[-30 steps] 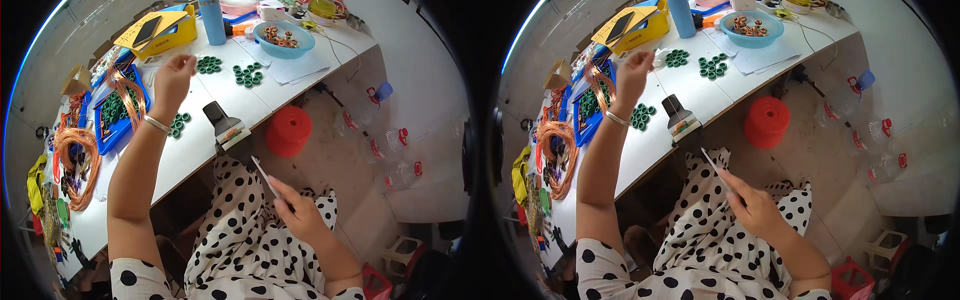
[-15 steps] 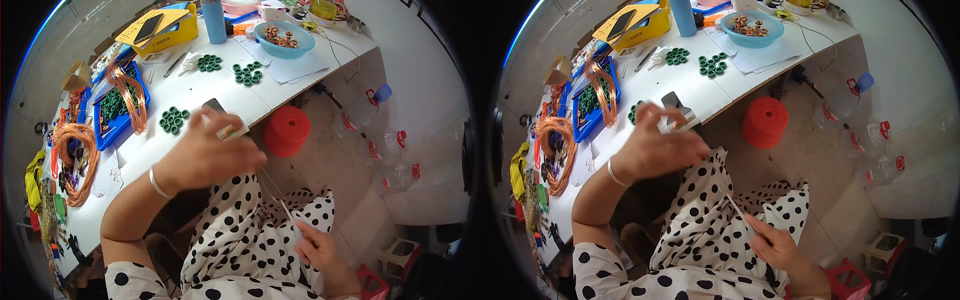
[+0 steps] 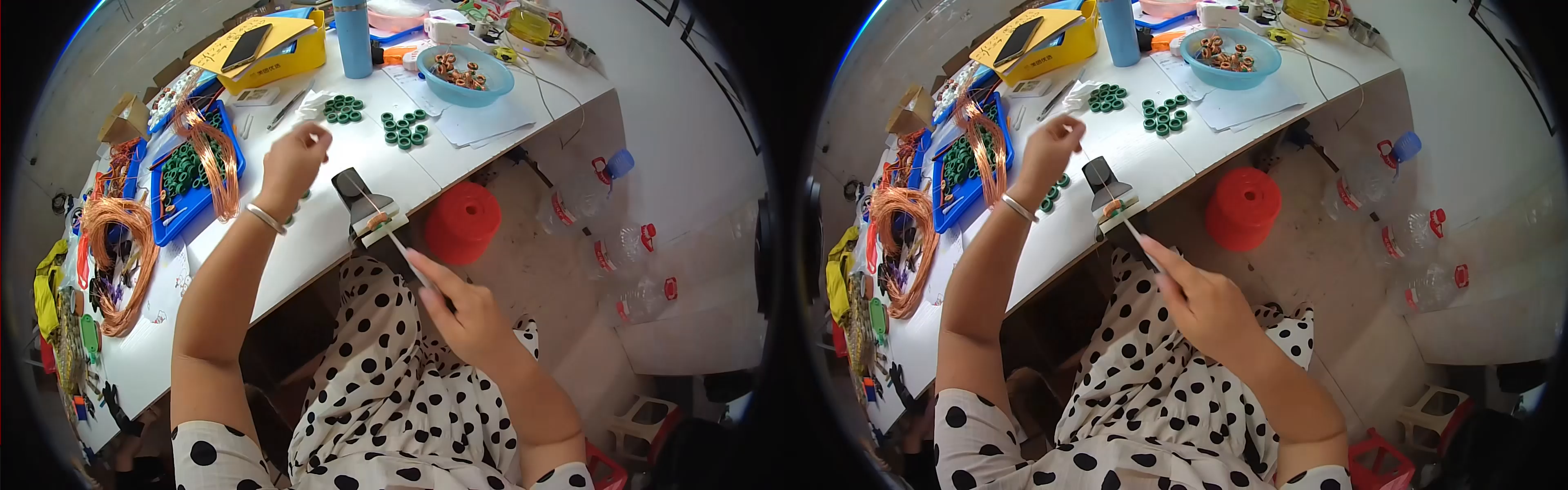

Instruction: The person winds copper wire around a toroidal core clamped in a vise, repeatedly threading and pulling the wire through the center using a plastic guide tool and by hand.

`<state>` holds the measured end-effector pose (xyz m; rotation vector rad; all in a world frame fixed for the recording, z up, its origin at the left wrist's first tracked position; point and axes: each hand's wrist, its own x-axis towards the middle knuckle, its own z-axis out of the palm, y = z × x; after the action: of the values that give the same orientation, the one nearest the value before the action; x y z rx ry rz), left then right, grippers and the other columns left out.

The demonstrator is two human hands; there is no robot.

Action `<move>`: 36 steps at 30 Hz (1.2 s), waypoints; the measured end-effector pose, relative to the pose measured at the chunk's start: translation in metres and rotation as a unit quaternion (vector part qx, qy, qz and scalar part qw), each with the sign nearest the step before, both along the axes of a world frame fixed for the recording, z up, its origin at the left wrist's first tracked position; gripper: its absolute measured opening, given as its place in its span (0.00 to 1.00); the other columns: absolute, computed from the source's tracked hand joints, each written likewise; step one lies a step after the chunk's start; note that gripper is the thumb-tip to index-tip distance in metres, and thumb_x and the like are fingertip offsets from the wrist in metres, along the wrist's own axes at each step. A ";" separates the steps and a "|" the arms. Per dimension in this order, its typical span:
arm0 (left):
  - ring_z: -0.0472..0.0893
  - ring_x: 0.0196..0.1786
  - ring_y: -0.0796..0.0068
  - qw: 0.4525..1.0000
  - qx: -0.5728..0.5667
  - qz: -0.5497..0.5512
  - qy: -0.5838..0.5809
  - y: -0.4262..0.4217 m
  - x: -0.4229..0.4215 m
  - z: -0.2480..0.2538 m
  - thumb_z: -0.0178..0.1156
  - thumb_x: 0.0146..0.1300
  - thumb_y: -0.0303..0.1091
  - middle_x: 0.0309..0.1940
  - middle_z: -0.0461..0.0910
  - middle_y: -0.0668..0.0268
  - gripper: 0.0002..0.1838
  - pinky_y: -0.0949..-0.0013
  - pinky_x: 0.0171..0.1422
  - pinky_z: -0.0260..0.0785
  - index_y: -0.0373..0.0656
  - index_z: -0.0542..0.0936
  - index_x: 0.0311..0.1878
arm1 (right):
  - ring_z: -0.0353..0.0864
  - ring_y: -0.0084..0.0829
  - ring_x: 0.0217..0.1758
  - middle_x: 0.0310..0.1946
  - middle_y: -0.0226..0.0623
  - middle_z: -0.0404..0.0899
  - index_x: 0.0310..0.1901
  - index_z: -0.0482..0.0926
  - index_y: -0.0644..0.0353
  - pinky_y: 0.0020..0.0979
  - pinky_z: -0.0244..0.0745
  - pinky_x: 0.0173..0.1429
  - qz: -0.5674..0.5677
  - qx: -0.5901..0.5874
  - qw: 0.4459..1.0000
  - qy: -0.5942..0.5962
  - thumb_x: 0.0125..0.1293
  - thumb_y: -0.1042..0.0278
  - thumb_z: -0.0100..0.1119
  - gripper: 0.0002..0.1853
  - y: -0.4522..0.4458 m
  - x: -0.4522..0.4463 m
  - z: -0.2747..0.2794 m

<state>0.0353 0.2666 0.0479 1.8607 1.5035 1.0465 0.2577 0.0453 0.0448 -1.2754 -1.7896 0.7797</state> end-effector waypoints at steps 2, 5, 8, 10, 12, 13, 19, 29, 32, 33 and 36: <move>0.79 0.27 0.79 0.989 -0.060 0.040 0.132 -0.010 0.001 -0.006 0.63 0.63 0.42 0.23 0.81 0.69 0.11 0.76 0.32 0.65 0.45 0.82 0.41 | 0.66 0.15 0.18 0.19 0.28 0.71 0.68 0.66 0.52 0.19 0.66 0.27 0.004 -0.077 0.994 0.073 0.70 0.74 0.48 0.24 0.013 -0.015 0.012; 0.80 0.29 0.69 0.961 0.109 0.082 0.241 -0.008 -0.011 -0.020 0.62 0.63 0.41 0.24 0.80 0.69 0.08 0.67 0.40 0.69 0.49 0.82 0.40 | 0.64 0.14 0.16 0.18 0.26 0.69 0.70 0.63 0.52 0.19 0.65 0.24 0.012 -0.225 0.949 0.219 0.71 0.73 0.46 0.25 0.007 -0.021 0.022; 0.80 0.34 0.66 0.994 0.082 -0.072 0.006 -0.044 0.004 0.005 0.60 0.62 0.41 0.28 0.81 0.71 0.07 0.64 0.48 0.66 0.51 0.82 0.40 | 0.65 0.14 0.21 0.21 0.24 0.69 0.69 0.63 0.56 0.20 0.64 0.27 0.011 -0.250 0.941 0.228 0.71 0.73 0.48 0.26 -0.050 0.006 0.008; 0.79 0.41 0.68 0.952 0.207 -0.225 0.006 -0.083 0.018 0.035 0.60 0.60 0.38 0.32 0.81 0.74 0.07 0.63 0.54 0.62 0.53 0.82 0.40 | 0.63 0.13 0.18 0.19 0.24 0.68 0.70 0.62 0.57 0.18 0.61 0.23 0.023 -0.231 0.947 0.222 0.70 0.77 0.45 0.26 -0.096 0.032 -0.005; 0.76 0.45 0.71 0.824 0.436 -0.313 0.180 -0.121 0.034 0.044 0.63 0.56 0.34 0.33 0.81 0.77 0.06 0.63 0.57 0.58 0.53 0.83 0.38 | 0.62 0.13 0.15 0.17 0.25 0.67 0.69 0.63 0.57 0.18 0.58 0.20 0.045 -0.200 0.953 0.223 0.69 0.81 0.42 0.27 -0.144 0.061 -0.019; 0.75 0.44 0.71 0.751 0.524 -0.328 0.234 -0.132 0.040 0.043 0.66 0.53 0.33 0.32 0.81 0.77 0.06 0.63 0.57 0.57 0.53 0.83 0.35 | 0.62 0.14 0.15 0.17 0.25 0.68 0.69 0.64 0.58 0.19 0.58 0.20 0.060 -0.183 0.953 0.234 0.67 0.83 0.43 0.27 -0.161 0.072 -0.026; 0.77 0.41 0.77 0.854 0.492 -0.134 0.102 -0.095 0.041 0.077 0.64 0.55 0.26 0.29 0.80 0.75 0.12 0.68 0.51 0.63 0.48 0.81 0.43 | 0.70 0.15 0.22 0.22 0.29 0.76 0.63 0.72 0.59 0.20 0.67 0.29 -0.012 -0.236 0.957 0.170 0.65 0.77 0.55 0.24 -0.157 0.070 -0.029; 0.79 0.34 0.84 0.990 0.142 0.012 -0.019 -0.014 0.013 -0.002 0.62 0.64 0.34 0.24 0.79 0.69 0.07 0.75 0.36 0.67 0.40 0.79 0.37 | 0.68 0.18 0.21 0.20 0.30 0.72 0.66 0.68 0.55 0.22 0.67 0.30 0.004 -0.027 1.000 0.003 0.68 0.74 0.52 0.24 0.005 -0.004 0.005; 0.79 0.35 0.82 0.951 0.186 0.045 0.245 -0.025 0.009 -0.010 0.62 0.63 0.30 0.23 0.79 0.70 0.04 0.72 0.39 0.68 0.41 0.79 0.37 | 0.68 0.18 0.20 0.20 0.29 0.72 0.67 0.66 0.53 0.22 0.66 0.28 0.003 -0.075 0.995 0.061 0.69 0.73 0.51 0.24 0.018 -0.020 0.014; 0.79 0.36 0.80 0.949 0.165 0.055 0.264 -0.026 0.008 -0.007 0.61 0.62 0.30 0.24 0.80 0.71 0.03 0.69 0.42 0.67 0.43 0.79 0.38 | 0.68 0.18 0.20 0.21 0.30 0.72 0.67 0.66 0.52 0.24 0.67 0.29 0.001 -0.161 0.979 0.121 0.70 0.73 0.50 0.24 0.017 -0.023 0.021; 0.79 0.36 0.76 0.943 0.123 0.079 0.299 -0.033 0.006 0.001 0.59 0.61 0.28 0.26 0.81 0.73 0.05 0.64 0.46 0.67 0.47 0.81 0.40 | 0.65 0.15 0.18 0.19 0.27 0.70 0.69 0.63 0.53 0.21 0.63 0.25 0.005 -0.225 0.954 0.199 0.71 0.73 0.47 0.24 -0.008 -0.017 0.011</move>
<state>0.0411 0.2336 0.0492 2.4184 1.9554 0.7964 0.2403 0.0372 0.0556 -1.2720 -1.3349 1.4000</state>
